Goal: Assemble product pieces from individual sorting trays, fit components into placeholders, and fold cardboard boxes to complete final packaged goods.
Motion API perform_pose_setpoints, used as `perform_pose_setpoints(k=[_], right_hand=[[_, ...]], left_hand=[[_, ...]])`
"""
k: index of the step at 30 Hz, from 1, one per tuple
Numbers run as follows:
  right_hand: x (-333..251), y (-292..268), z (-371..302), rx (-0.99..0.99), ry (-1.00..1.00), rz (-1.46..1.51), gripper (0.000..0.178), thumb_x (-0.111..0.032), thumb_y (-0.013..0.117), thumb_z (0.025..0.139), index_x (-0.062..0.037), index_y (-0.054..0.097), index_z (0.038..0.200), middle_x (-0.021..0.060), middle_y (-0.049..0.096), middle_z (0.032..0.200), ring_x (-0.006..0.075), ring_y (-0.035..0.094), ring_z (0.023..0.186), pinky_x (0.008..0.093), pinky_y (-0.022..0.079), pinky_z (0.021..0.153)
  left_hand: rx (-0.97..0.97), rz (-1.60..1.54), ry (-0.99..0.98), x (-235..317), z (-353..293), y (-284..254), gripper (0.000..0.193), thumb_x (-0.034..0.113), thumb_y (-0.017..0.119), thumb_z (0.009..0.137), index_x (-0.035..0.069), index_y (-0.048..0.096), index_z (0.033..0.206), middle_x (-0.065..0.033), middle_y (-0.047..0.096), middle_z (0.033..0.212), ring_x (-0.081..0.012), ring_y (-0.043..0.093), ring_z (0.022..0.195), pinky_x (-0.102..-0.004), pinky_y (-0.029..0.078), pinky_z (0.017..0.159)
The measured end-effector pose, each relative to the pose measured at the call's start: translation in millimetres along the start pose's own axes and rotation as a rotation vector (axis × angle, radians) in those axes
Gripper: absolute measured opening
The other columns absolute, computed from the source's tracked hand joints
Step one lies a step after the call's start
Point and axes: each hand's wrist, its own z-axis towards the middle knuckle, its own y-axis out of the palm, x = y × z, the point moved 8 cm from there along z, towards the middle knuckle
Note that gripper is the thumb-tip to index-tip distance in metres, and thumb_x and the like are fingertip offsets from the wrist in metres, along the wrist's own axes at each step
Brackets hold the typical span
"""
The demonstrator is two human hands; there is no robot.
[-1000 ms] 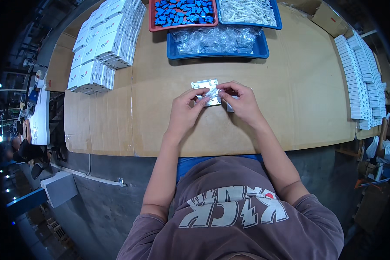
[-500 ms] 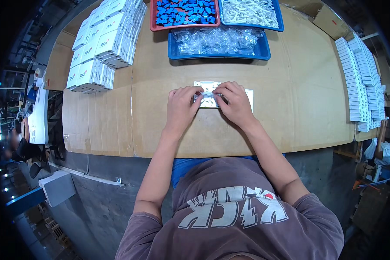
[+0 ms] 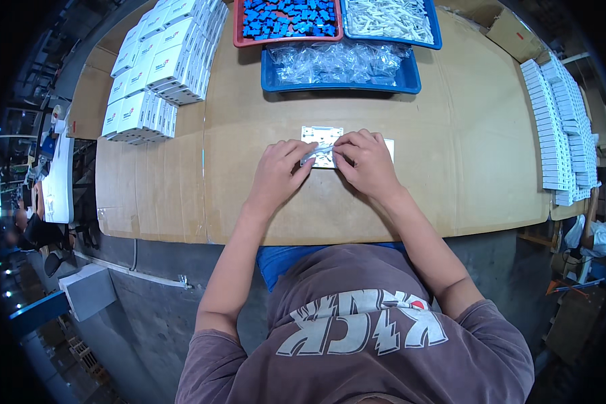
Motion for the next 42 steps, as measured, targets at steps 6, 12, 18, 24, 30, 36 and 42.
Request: perform_pose_setpoints(k=[6,12,18,24,30,36,42], right_hand=[[-5,1,4,-0.073,0.029,0.000,0.009,-0.013,0.072,0.087,-0.0071,0.076,0.093,0.0020,0.067,0.096,0.0221,0.063,0.095,0.0396,0.044,0.087],[-8,1,4,-0.075,-0.010,-0.023,0.011,-0.012,0.074,0.084,-0.0090,0.074,0.095,0.0034,0.067,0.099,0.0223,0.063,0.098,0.0385,0.043,0.086],[5,3,10,-0.177,0.059,0.005,0.013,-0.012,0.072,0.086,-0.0095,0.075,0.098,0.0031,0.067,0.102,0.0238,0.065,0.094,0.0387,0.045,0.086],[11,4,15,-0.244,-0.008,0.039,0.017,-0.010,0.071,0.086,-0.0111,0.077,0.102,0.0031,0.067,0.102,0.0251,0.065,0.090,0.0385,0.047,0.084],[-1,1,21,-0.272,-0.023,0.005,0.014,-0.010,0.072,0.086,-0.0088,0.078,0.099,0.0041,0.066,0.099,0.0242,0.066,0.093,0.0401,0.048,0.084],[-16,3,22,-0.304,-0.105,0.014,0.017,-0.010,0.073,0.085,-0.0089,0.079,0.101,0.0044,0.066,0.098,0.0251,0.063,0.095,0.0401,0.047,0.085],[-23,-2,34,-0.325,-0.115,-0.014,0.017,-0.009,0.071,0.086,-0.0084,0.079,0.102,0.0046,0.065,0.095,0.0246,0.060,0.094,0.0385,0.045,0.088]], left_hand=[[0.034,0.053,0.078,-9,-10,2,0.018,0.015,0.076,0.088,0.007,0.074,0.104,-0.0032,0.072,0.105,-0.0237,0.065,0.097,-0.0394,0.047,0.088],[-0.033,0.031,0.084,-4,-8,4,0.027,0.021,0.084,0.082,0.007,0.074,0.103,-0.0056,0.070,0.112,-0.0263,0.064,0.100,-0.0399,0.048,0.088],[0.056,0.004,0.005,-7,-15,8,0.037,0.021,0.087,0.078,0.007,0.073,0.109,-0.0140,0.063,0.128,-0.0315,0.061,0.115,-0.0425,0.050,0.100],[0.128,-0.003,-0.073,-5,-11,5,0.073,0.024,0.088,0.078,0.006,0.056,0.140,-0.0167,0.059,0.141,-0.0361,0.056,0.130,-0.0467,0.044,0.109],[0.104,-0.007,-0.087,-8,-12,4,0.081,0.029,0.088,0.077,0.004,0.052,0.145,-0.0161,0.058,0.144,-0.0360,0.055,0.133,-0.0477,0.041,0.113],[0.114,-0.007,-0.086,-7,-13,2,0.080,0.032,0.086,0.078,0.005,0.052,0.145,-0.0154,0.059,0.143,-0.0350,0.054,0.134,-0.0473,0.039,0.115],[0.111,-0.023,-0.111,-13,-14,3,0.078,0.033,0.086,0.078,0.006,0.053,0.144,-0.0142,0.060,0.141,-0.0341,0.055,0.133,-0.0474,0.040,0.115]])
